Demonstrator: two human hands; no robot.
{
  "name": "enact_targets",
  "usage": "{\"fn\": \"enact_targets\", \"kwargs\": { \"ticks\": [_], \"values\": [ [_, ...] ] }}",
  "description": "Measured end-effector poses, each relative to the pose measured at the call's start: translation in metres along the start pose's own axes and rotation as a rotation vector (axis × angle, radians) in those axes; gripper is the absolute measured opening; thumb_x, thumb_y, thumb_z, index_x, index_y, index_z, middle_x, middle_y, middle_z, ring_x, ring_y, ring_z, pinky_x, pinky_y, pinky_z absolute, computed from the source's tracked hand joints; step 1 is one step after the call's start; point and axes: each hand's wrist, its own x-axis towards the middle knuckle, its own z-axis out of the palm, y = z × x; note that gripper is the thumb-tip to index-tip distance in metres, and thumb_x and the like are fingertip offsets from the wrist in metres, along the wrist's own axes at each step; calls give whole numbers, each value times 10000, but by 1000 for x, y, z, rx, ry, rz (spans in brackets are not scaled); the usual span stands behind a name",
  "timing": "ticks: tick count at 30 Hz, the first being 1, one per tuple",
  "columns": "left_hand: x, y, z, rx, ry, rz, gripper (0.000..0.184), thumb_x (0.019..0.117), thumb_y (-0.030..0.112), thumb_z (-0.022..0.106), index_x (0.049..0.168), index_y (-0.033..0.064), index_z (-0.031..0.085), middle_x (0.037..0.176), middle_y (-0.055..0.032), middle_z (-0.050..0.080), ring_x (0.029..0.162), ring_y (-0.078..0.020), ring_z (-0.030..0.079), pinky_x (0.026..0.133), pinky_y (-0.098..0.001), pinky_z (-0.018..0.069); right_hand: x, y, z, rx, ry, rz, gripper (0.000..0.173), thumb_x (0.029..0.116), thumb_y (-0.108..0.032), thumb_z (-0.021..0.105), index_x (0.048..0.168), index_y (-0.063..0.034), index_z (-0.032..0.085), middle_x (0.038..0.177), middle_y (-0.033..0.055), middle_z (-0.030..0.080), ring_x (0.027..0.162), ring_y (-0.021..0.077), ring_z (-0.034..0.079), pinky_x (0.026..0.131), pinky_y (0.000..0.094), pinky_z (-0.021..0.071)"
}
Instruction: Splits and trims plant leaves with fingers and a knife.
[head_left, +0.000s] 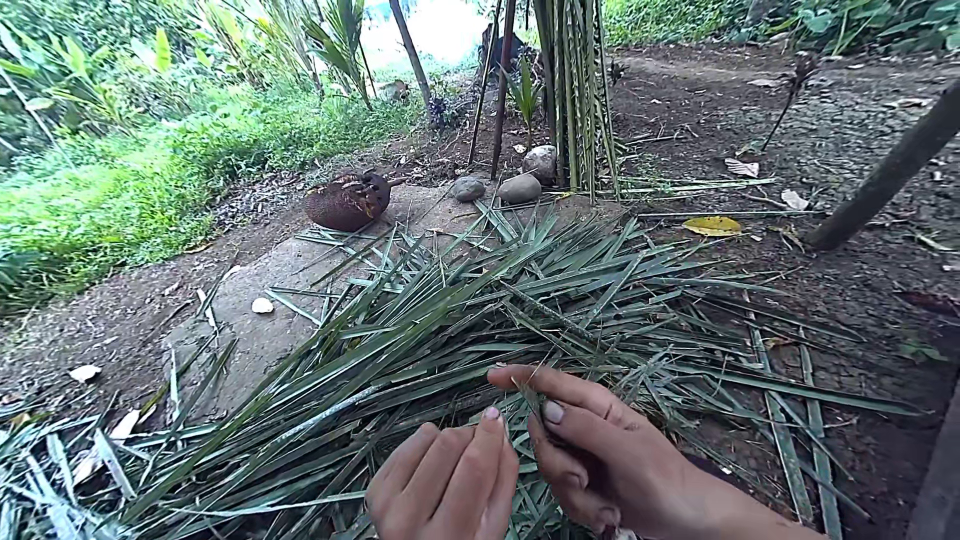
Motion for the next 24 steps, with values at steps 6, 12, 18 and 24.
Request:
{"fn": "enact_targets", "kwargs": {
  "ticks": [6,12,18,24],
  "values": [
    [-1,-1,-5,32,-23,22,108,924,124,650,842,73,699,660,-22,577,619,-113,521,580,-178,410,0,-5,-10,9,124,-70,413,1077,-166,346,1453,-90,497,625,-138,491,447,-48,432,404,116,388],
    [-3,-11,-16,57,-3,-1,100,942,136,637,862,85,668,662,-26,553,616,-113,519,582,-175,416,-5,-29,-35,-2,426,-202,420,1087,-210,257,1398,-212,539,583,-108,498,395,-43,417,379,116,392],
    [-4,-14,-13,88,21,4,112,940,127,632,852,73,676,652,-31,548,617,-106,514,583,-165,405,-6,-21,-32,57,297,-97,493,1056,-216,303,1548,-185,316,586,-137,485,406,-53,423,387,109,383],
    [-6,-3,-5,53,-17,75,112,929,123,646,849,75,708,649,-22,566,611,-136,502,579,-200,396,-4,1,-2,74,-23,79,453,1070,-187,338,1511,-122,423,640,-133,486,449,-52,415,397,111,360]
  ]
}}
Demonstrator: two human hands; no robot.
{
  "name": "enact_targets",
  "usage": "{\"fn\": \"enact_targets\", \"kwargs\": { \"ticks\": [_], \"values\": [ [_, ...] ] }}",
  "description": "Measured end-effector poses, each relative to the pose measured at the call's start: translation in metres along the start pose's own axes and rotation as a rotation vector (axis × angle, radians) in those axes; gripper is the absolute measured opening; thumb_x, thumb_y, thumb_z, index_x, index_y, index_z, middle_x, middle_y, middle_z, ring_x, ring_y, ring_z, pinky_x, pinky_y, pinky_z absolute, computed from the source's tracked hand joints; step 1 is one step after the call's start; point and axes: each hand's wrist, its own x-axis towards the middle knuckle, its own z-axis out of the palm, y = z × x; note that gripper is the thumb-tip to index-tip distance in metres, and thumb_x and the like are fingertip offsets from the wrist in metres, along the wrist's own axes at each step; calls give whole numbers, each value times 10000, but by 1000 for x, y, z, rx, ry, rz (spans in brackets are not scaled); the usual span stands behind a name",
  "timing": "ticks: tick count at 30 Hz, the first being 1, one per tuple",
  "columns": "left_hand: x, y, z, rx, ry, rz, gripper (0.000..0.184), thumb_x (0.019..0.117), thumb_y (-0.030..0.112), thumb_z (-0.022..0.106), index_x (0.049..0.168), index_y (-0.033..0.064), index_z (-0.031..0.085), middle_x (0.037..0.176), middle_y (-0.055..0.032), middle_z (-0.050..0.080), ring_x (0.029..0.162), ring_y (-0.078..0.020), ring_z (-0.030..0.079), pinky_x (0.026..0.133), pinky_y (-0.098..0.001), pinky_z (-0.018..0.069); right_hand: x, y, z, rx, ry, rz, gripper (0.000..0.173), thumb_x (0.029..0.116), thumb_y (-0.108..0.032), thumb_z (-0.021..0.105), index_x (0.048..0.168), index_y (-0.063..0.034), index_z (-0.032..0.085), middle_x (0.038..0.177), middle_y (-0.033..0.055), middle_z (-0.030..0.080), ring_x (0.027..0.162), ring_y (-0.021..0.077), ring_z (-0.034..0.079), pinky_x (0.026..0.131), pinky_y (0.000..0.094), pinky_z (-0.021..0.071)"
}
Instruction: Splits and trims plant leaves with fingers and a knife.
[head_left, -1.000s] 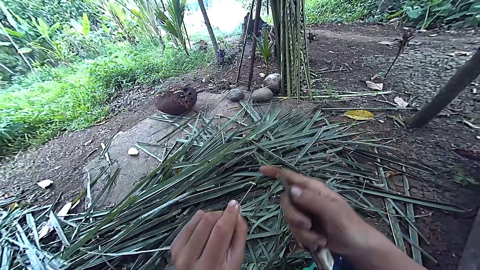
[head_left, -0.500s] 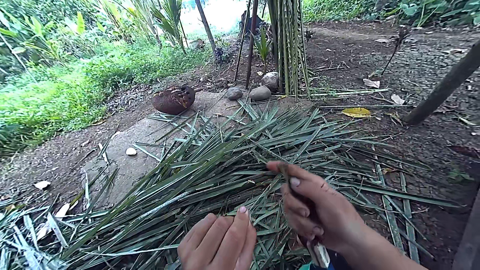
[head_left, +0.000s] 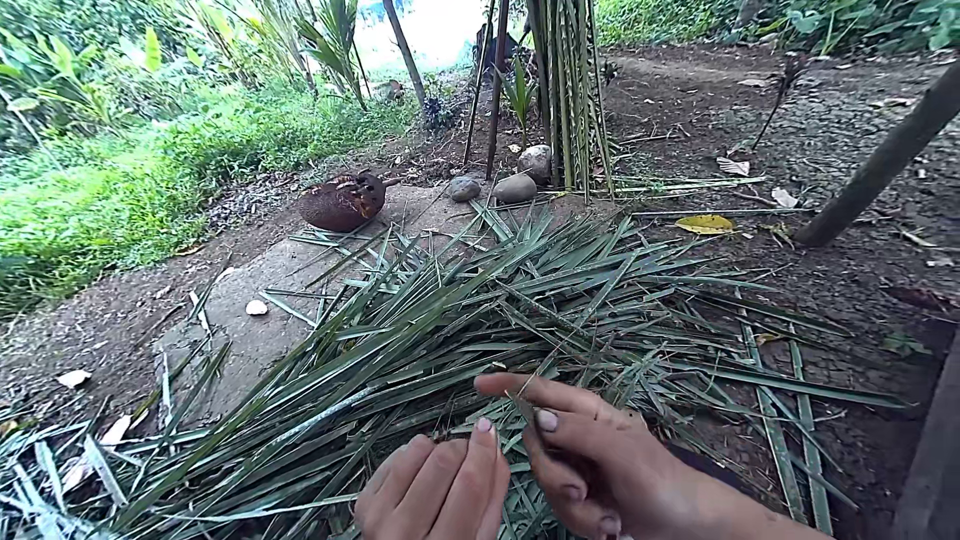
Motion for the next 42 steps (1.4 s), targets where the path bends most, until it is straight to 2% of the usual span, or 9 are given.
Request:
{"fn": "enact_targets", "kwargs": {
  "ticks": [4,11,19,23,25,29,33,37,42],
  "values": [
    [-1,0,0,27,-7,66,110,940,127,639,862,85,704,645,-19,547,591,-145,469,563,-222,366,2,1,-1,46,68,-21,403,1053,-154,326,1406,-127,518,616,-133,505,435,-48,433,392,116,376],
    [0,-2,-1,14,5,93,114,948,135,641,859,91,698,644,-12,545,585,-144,457,557,-226,355,-3,-8,-4,49,104,-31,398,1047,-163,360,1388,-122,562,611,-133,521,432,-50,449,389,116,392],
    [-3,-14,-7,22,19,54,118,939,147,649,838,98,686,642,-14,540,588,-144,467,556,-221,366,-7,-45,-44,106,525,-337,466,1093,-242,158,1370,-232,533,548,-91,477,373,-30,424,379,117,403],
    [-3,-15,-8,48,27,35,124,948,147,638,841,94,669,645,-17,532,592,-136,475,562,-209,374,-2,-31,-42,168,481,-316,492,1088,-265,162,1454,-186,481,553,-78,504,382,-11,450,394,133,421],
    [-2,-14,-7,48,29,22,122,951,151,635,851,92,670,654,-19,545,606,-133,488,577,-201,387,-1,-21,-38,108,373,-277,449,1065,-260,269,1450,-152,473,576,-101,537,405,-26,468,408,129,424],
    [-2,-3,2,-16,-6,-23,107,941,157,648,873,98,704,691,-19,614,643,-132,551,612,-199,440,1,6,-21,-140,143,-217,324,1009,-309,604,1290,-151,633,648,-165,532,476,-74,458,427,113,409],
    [-5,8,11,-91,-32,-59,114,942,156,648,883,95,724,736,-24,662,679,-120,594,626,-190,462,5,27,-5,-316,216,-335,75,1033,-218,594,1070,-163,629,722,-141,560,522,-93,460,461,93,413],
    [-5,3,13,-118,-103,-96,194,1008,200,605,969,83,755,801,-44,711,722,-113,649,653,-200,504,6,22,-14,-405,332,-429,66,1035,-247,591,1027,-192,628,670,-145,526,509,-76,460,457,113,423],
    [-16,-39,9,-93,-244,-146,301,1067,284,522,1016,105,759,830,-37,720,767,-119,687,710,-246,558,-4,-29,-51,-419,730,-655,161,1072,-193,457,980,-208,588,595,-134,552,450,-32,485,436,133,442]
  ]
}}
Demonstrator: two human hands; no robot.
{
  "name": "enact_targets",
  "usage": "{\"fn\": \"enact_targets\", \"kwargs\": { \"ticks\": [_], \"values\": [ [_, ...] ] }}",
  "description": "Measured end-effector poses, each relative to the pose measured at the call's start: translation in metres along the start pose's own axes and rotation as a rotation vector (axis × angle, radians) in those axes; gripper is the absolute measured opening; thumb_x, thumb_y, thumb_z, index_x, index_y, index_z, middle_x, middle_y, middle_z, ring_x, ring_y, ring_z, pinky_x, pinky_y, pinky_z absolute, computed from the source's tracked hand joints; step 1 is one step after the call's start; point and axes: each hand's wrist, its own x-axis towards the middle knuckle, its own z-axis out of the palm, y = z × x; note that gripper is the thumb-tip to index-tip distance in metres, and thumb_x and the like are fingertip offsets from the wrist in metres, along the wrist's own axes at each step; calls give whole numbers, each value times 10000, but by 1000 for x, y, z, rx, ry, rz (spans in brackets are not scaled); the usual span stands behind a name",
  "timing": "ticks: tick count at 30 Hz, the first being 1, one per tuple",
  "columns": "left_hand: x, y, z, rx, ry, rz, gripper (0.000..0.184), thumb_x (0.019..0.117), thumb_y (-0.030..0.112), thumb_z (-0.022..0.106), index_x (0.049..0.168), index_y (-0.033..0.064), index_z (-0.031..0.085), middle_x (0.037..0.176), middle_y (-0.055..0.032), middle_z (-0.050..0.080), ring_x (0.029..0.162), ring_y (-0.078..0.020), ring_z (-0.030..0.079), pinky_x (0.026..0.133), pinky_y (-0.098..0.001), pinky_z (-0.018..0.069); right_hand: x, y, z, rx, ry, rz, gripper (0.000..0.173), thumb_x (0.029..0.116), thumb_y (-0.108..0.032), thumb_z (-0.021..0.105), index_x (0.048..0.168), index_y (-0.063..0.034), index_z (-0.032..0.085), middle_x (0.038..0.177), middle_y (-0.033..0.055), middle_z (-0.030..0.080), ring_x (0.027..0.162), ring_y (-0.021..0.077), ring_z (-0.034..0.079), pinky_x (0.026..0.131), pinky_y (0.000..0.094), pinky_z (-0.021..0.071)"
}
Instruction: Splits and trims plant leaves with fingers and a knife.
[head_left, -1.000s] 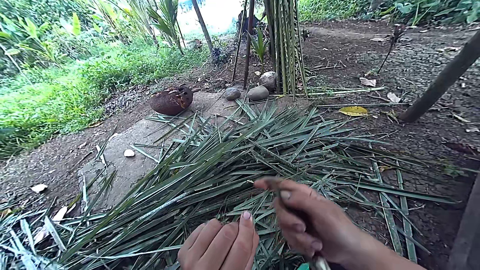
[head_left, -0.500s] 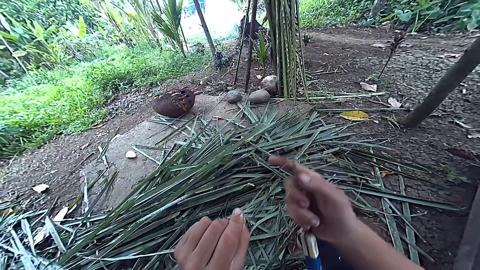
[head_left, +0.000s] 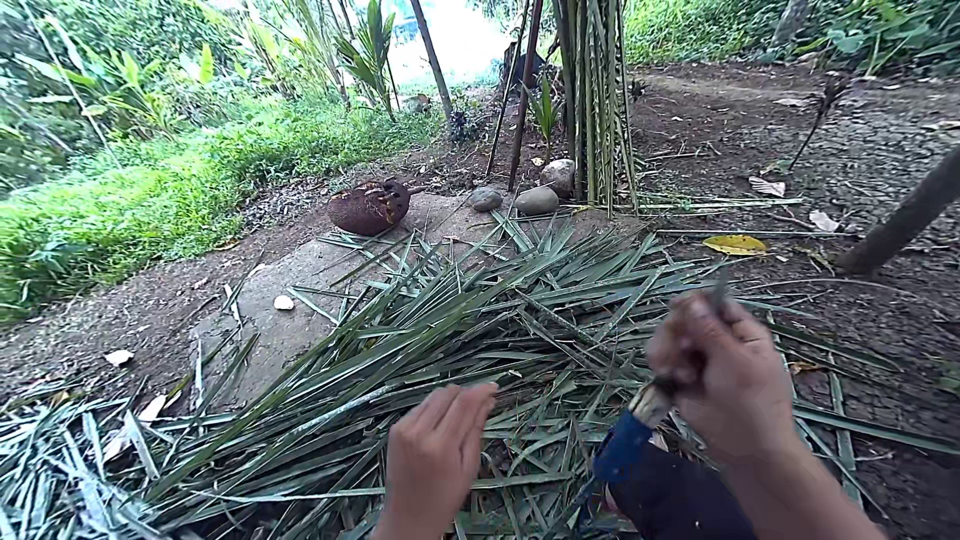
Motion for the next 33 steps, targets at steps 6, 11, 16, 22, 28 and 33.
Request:
{"fn": "enact_targets", "kwargs": {
  "ticks": [6,11,16,22,28,33],
  "values": [
    [-29,-59,29,-171,-421,-295,265,1023,187,554,1110,17,738,1032,-112,757,966,-245,735,903,-460,574,14,-31,-41,-144,122,-411,105,1058,-238,532,1006,-242,624,649,-121,603,483,8,539,467,160,488],
    [-79,-28,66,-832,-1134,-564,535,998,227,625,1451,-37,515,1266,-243,665,1179,-361,647,1035,-547,489,21,-23,-44,-98,225,-367,174,1071,-146,446,971,-200,577,614,-120,578,461,-1,528,452,147,485],
    [-132,-39,97,-430,-1473,-428,345,1068,259,528,1288,46,688,1299,-224,661,1251,-393,611,1081,-614,431,26,-24,-47,-53,251,-385,222,1080,-149,405,942,-178,576,588,-92,549,447,22,520,459,166,498],
    [-89,14,101,-736,-1062,-680,828,911,208,772,1590,50,326,1127,-231,671,751,-266,656,720,-446,557,-1,-24,-11,41,-42,-253,82,1043,-301,574,992,-259,622,636,-146,568,490,-37,510,462,122,455],
    [-74,35,118,-499,-1187,-561,386,1083,298,479,1096,5,729,979,-227,724,968,-397,701,878,-627,519,-20,-41,-5,201,-111,-282,128,1041,-317,568,1043,-206,633,688,-109,597,511,-24,537,475,130,479],
    [-35,-27,101,-347,-827,-836,434,1117,248,343,1205,-4,685,1008,-169,736,918,-317,706,876,-543,544,-14,-44,-16,-63,-122,-283,261,1042,-343,568,1301,-318,589,737,-170,606,525,-59,508,474,113,457]
  ]
}}
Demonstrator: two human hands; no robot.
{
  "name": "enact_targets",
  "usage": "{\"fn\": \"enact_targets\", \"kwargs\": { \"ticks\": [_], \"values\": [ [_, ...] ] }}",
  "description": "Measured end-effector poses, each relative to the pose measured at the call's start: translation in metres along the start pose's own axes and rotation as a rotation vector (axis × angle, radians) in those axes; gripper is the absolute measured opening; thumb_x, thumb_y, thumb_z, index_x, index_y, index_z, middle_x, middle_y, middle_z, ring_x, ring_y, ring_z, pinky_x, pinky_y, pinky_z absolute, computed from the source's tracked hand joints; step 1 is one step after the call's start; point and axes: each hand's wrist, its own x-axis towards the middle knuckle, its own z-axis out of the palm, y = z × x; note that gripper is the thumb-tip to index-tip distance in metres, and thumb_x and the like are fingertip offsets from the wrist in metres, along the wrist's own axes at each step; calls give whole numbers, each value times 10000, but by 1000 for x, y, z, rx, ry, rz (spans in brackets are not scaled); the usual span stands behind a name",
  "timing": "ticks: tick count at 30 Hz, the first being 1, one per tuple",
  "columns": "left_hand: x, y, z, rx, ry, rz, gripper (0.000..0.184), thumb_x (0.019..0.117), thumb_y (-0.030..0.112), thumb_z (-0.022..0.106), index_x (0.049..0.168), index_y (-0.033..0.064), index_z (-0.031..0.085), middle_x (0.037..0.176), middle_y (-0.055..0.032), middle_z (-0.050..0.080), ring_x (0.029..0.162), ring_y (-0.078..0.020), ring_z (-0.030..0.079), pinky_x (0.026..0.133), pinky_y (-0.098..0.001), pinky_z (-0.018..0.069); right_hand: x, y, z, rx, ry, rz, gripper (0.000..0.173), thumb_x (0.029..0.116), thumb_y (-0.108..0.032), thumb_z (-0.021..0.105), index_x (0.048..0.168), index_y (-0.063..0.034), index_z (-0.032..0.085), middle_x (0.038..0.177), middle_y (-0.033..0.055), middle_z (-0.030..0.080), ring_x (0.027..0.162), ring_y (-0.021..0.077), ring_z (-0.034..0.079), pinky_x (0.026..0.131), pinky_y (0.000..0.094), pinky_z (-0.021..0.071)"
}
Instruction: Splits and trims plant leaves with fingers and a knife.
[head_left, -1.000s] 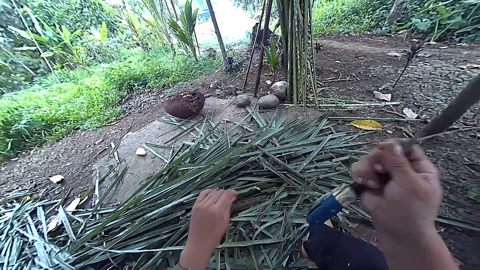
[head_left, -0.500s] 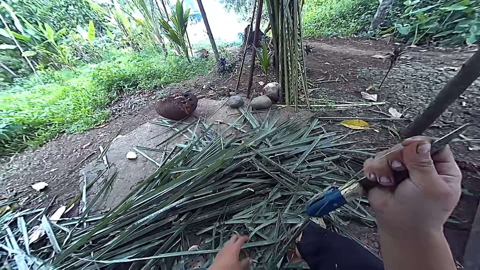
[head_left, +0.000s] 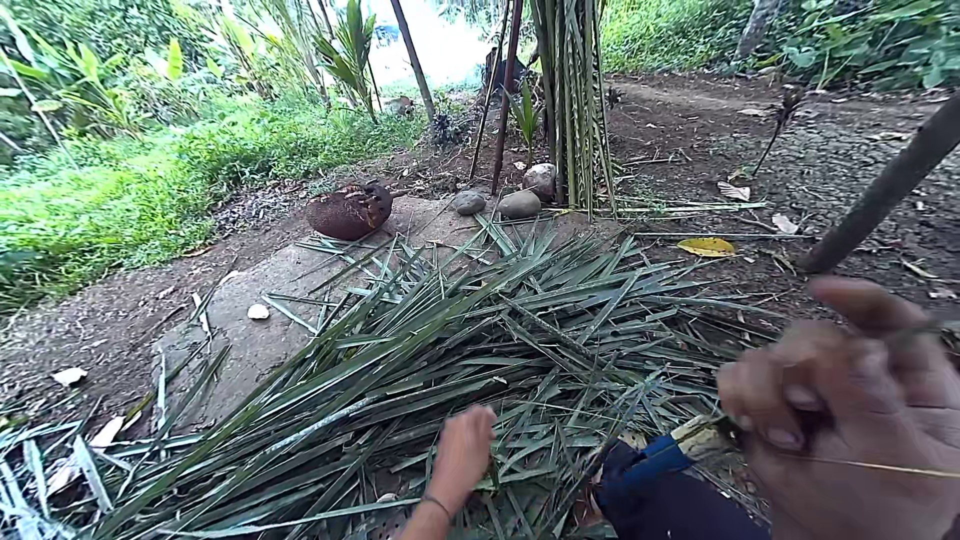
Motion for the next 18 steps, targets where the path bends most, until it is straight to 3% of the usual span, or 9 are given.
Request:
{"fn": "enact_targets", "kwargs": {
  "ticks": [1,3,5,7,10,13,16,18],
  "values": [
    [1,7,-18,-109,148,26,444,1120,218,313,1188,-27,677,946,-148,722,813,-262,674,791,-479,541,0,3,2,-59,-39,50,362,1046,-356,559,1406,-343,513,747,-193,590,518,-70,484,462,107,445],
    [-3,20,-50,-287,424,77,438,1122,204,298,1164,-36,662,886,-82,690,729,-144,629,714,-353,533,0,16,8,-84,-83,150,477,1053,-370,544,1503,-319,395,725,-193,547,494,-62,451,444,119,432],
    [-8,26,-74,-383,638,131,403,1119,201,320,1154,-24,653,872,-28,665,711,-58,610,681,-253,517,1,33,9,-13,-46,203,451,1086,-376,458,1515,-266,374,700,-168,535,475,-40,452,439,133,438],
    [-8,19,-92,-400,785,145,383,1118,192,331,1160,-16,650,868,-5,660,704,-22,604,665,-207,505,9,46,5,92,142,200,354,1114,-312,310,1425,-230,458,657,-152,566,456,-26,487,444,136,461],
    [8,-13,-108,-503,916,45,395,1131,189,310,1177,-37,631,867,-31,647,690,-33,589,641,-204,482,30,57,-14,194,501,144,466,1125,-274,88,1266,-186,523,601,-137,504,439,-9,474,465,145,470],
    [20,-40,-119,-800,1020,-104,417,1143,223,270,1191,-47,584,848,-24,610,675,-36,570,630,-201,472,44,69,-36,268,705,154,452,1135,-309,96,1159,-180,528,595,-128,466,446,-2,445,481,152,448],
    [21,-47,-125,-1081,1097,-170,406,1148,263,253,1132,3,565,763,18,586,589,-18,549,562,-177,461,44,84,-36,278,738,357,404,1139,-318,152,1102,-169,526,558,-138,442,416,-16,409,445,140,404],
    [19,-39,-123,-1225,1074,-139,379,1147,273,263,1057,53,557,718,38,577,554,-15,544,528,-166,464,37,90,-24,259,624,598,390,1138,-306,186,1129,-133,535,559,-130,422,407,-24,381,425,129,374]
  ]
}}
